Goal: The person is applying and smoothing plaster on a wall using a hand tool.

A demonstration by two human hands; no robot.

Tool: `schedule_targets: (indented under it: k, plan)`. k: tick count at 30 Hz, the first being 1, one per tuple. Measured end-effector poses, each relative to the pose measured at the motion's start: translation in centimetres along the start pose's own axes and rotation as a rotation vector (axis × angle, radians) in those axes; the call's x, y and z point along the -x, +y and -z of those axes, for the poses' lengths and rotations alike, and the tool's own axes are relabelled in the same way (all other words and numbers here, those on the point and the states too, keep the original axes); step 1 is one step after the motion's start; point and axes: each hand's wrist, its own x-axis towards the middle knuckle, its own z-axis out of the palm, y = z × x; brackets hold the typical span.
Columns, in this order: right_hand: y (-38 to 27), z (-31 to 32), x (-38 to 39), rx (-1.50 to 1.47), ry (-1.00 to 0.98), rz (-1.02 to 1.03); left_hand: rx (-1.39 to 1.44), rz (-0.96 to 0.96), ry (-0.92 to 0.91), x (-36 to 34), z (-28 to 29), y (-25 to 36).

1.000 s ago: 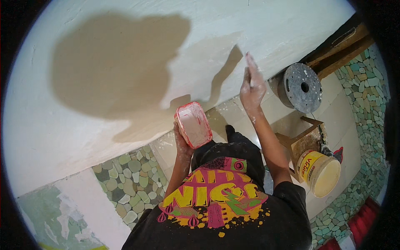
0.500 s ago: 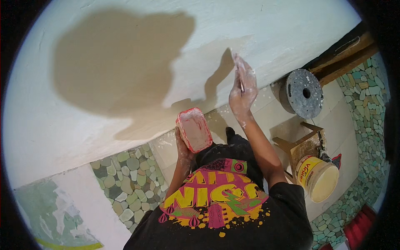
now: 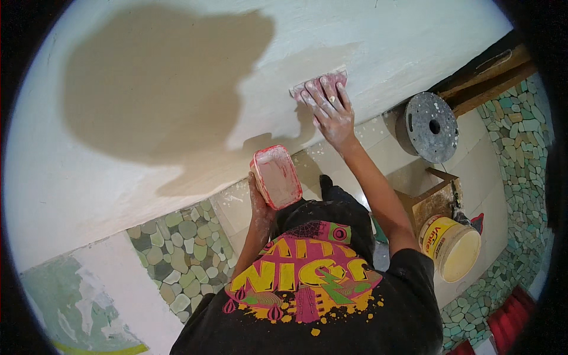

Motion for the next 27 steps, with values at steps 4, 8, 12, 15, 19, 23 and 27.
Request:
schedule_targets:
  k: [4, 8, 12, 15, 19, 23, 27]
  plan:
    - [1.0, -2.7, 4.0, 0.013, -0.121, -0.031, -0.009, -0.025, 0.066, 0.5, 0.1, 0.0]
    - [-0.8, -1.1, 4.9, -0.014, -0.123, -0.161, 0.019, -0.031, 0.074, 1.1, 0.1, 0.1]
    - [-2.4, 0.8, 0.6, -0.133, 0.142, -0.244, -0.015, -0.04, 0.081, 1.1, 0.4, 0.2]
    - [-4.9, -1.2, -0.3, -0.341, 0.261, -0.37, -0.017, -0.043, 0.096, 0.5, 1.2, -0.1]
    - [-7.0, -1.0, 1.0, -0.338, -0.001, -0.327, 0.0, -0.024, 0.017, 0.1, 0.6, -0.1]
    - [-4.8, 2.4, -0.6, -0.392, 0.103, -0.313, 0.021, 0.01, 0.019, 0.7, -0.6, 0.1]
    - [-4.2, 2.5, -2.8, -0.305, 0.163, -0.251, 0.005, 0.031, 0.049, 0.4, -0.6, -0.4]
